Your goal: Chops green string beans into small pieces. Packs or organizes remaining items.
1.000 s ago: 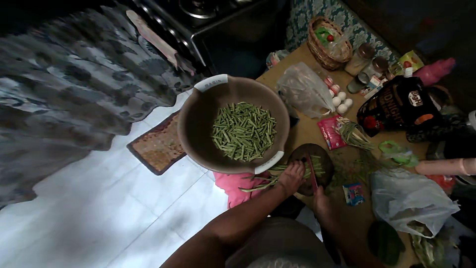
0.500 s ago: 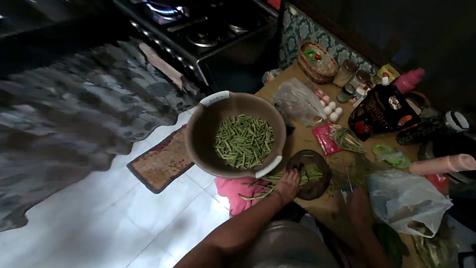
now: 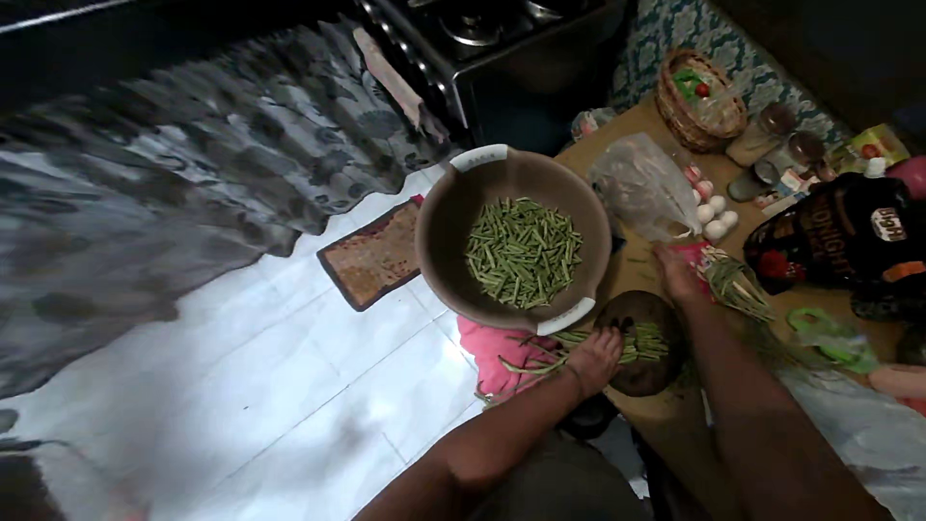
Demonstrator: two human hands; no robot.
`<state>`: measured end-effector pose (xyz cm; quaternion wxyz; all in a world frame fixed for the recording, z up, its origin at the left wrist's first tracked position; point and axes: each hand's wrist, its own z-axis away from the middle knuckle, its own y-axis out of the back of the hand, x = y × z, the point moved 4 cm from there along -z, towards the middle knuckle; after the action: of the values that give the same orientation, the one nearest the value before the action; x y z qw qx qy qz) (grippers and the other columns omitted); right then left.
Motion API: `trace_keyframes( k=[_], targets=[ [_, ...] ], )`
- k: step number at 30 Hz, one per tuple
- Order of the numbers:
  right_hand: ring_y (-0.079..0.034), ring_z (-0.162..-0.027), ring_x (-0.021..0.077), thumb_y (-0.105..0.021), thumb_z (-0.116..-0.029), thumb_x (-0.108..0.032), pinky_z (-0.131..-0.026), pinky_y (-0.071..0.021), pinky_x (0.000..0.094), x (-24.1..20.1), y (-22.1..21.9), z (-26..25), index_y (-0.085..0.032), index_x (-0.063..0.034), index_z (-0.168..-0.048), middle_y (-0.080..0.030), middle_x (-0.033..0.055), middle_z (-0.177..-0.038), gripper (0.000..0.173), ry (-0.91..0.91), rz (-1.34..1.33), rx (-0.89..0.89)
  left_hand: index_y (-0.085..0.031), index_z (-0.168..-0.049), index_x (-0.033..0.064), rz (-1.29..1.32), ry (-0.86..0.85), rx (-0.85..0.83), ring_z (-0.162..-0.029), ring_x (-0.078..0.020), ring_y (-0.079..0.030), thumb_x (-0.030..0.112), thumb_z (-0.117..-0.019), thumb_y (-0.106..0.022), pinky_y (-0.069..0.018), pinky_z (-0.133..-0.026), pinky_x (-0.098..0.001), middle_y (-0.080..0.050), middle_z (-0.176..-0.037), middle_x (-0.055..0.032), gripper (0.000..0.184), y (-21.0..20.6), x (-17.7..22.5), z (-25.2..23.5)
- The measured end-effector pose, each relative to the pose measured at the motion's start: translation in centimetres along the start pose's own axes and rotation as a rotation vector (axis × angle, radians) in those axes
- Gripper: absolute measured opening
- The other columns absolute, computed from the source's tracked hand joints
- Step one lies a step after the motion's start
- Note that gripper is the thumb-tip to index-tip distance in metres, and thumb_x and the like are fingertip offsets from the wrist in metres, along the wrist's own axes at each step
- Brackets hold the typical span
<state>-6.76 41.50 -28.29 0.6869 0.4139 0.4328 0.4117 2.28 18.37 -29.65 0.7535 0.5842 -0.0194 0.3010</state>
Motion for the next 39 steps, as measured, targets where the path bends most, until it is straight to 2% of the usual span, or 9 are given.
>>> trace_keyframes(
  k=[7,16,18,21,24,28,32,36,39],
  targets=[
    [-0.057,-0.128,0.0448,-0.054,-0.1036,-0.005,-0.110,-0.0445,0.0579,-0.1,-0.5,-4.0,-0.066,0.0050,-0.122,-0.064,0.0271,-0.126,0.024,0.106,-0.008,0.046,-0.041,-0.149,-0.0116,-0.053,-0.006,0.111,-0.144,-0.0426,-0.044,0.034,-0.1108,-0.039,-0.0357,-0.116,-0.0545,-0.043,-0.156,-0.0288,0.059,-0.3,0.0,-0.1],
    [-0.060,-0.122,0.0457,-0.060,-0.1046,-0.020,-0.102,-0.0492,0.0605,-0.2,-1.5,-2.7,-0.065,0.0006,-0.127,-0.064,0.0264,-0.125,0.031,0.318,0.073,0.037,-0.040,-0.149,-0.0120,-0.046,0.012,0.104,-0.143,-0.0441,-0.045,0.033,-0.1106,-0.040,-0.0365,-0.116,-0.0552,-0.042,-0.155,-0.0295,0.059,-0.4,0.1,-0.2],
    [-0.061,-0.120,0.0458,-0.053,-0.1072,-0.014,-0.099,-0.0522,0.0578,0.0,-2.3,-2.2,-0.061,0.0057,-0.128,-0.062,0.0288,-0.125,0.030,0.288,0.105,0.044,-0.039,-0.150,-0.0123,-0.043,0.011,0.074,-0.144,-0.0440,-0.043,0.033,-0.1111,-0.039,-0.0354,-0.116,-0.0557,-0.040,-0.157,-0.0298,0.059,-0.2,0.1,-0.2],
    [-0.052,-0.134,0.0474,-0.043,-0.1086,-0.008,-0.108,-0.0449,0.0589,0.0,-2.7,-1.7,-0.050,0.0106,-0.138,-0.052,0.0317,-0.143,0.036,0.113,0.097,-0.057,-0.041,-0.149,-0.0120,-0.054,0.002,0.092,-0.143,-0.0436,-0.044,0.033,-0.1109,-0.038,-0.0365,-0.115,-0.0549,-0.042,-0.156,-0.0297,0.059,-0.1,0.1,0.0],
    [-0.057,-0.127,0.0480,-0.040,-0.1105,-0.012,-0.105,-0.0477,0.0591,-0.1,-2.3,-1.5,-0.049,0.0105,-0.139,-0.054,0.0326,-0.139,0.037,0.002,0.010,-0.009,-0.037,-0.151,-0.0119,-0.051,0.006,0.040,-0.145,-0.0440,-0.041,0.033,-0.1117,-0.036,-0.0338,-0.117,-0.0554,-0.038,-0.158,-0.0304,0.060,-0.1,0.3,0.0],
    [-0.065,-0.112,0.0446,-0.043,-0.1111,-0.018,-0.097,-0.0526,0.0570,-5.7,3.1,0.4,-0.051,0.0106,-0.134,-0.062,0.0319,-0.125,0.038,-0.031,-0.372,0.204,-0.037,-0.151,-0.0119,-0.022,0.014,0.059,-0.146,-0.0443,-0.041,0.033,-0.1115,-0.037,-0.0331,-0.118,-0.0553,-0.038,-0.158,-0.0304,0.060,0.0,0.2,-0.1],
    [-0.070,-0.092,0.0237,-0.046,-0.1102,-0.025,-0.077,-0.0602,0.0405,-13.1,9.0,3.1,-0.052,-0.0004,-0.139,-0.064,0.0190,-0.124,0.039,0.153,-0.603,0.198,-0.038,-0.150,-0.0127,0.004,0.006,0.054,-0.145,-0.0449,-0.041,0.032,-0.1111,-0.039,-0.0333,-0.118,-0.0552,-0.038,-0.157,-0.0313,0.060,0.2,0.2,-0.1],
    [-0.065,-0.115,0.0358,-0.050,-0.1089,-0.020,-0.098,-0.0538,0.0507,-11.8,11.4,6.1,-0.057,0.0014,-0.137,-0.057,0.0236,-0.139,0.036,0.276,-0.284,0.149,-0.035,-0.152,-0.0125,0.051,0.024,0.025,-0.148,-0.0453,-0.036,0.033,-0.1114,-0.038,-0.0289,-0.120,-0.0559,-0.034,-0.160,-0.0316,0.061,0.0,0.2,-0.3],
    [-0.052,-0.136,0.0377,-0.065,-0.1014,-0.034,-0.113,-0.0427,0.0557,-6.2,6.2,8.3,-0.053,-0.0029,-0.145,-0.052,0.0211,-0.149,0.055,0.301,-0.122,-0.170,-0.032,-0.153,-0.0124,0.047,0.026,0.003,-0.149,-0.0459,-0.034,0.035,-0.1119,-0.036,-0.0276,-0.121,-0.0572,-0.032,-0.161,-0.0318,0.063,-0.1,0.2,-0.3]
  ],
)
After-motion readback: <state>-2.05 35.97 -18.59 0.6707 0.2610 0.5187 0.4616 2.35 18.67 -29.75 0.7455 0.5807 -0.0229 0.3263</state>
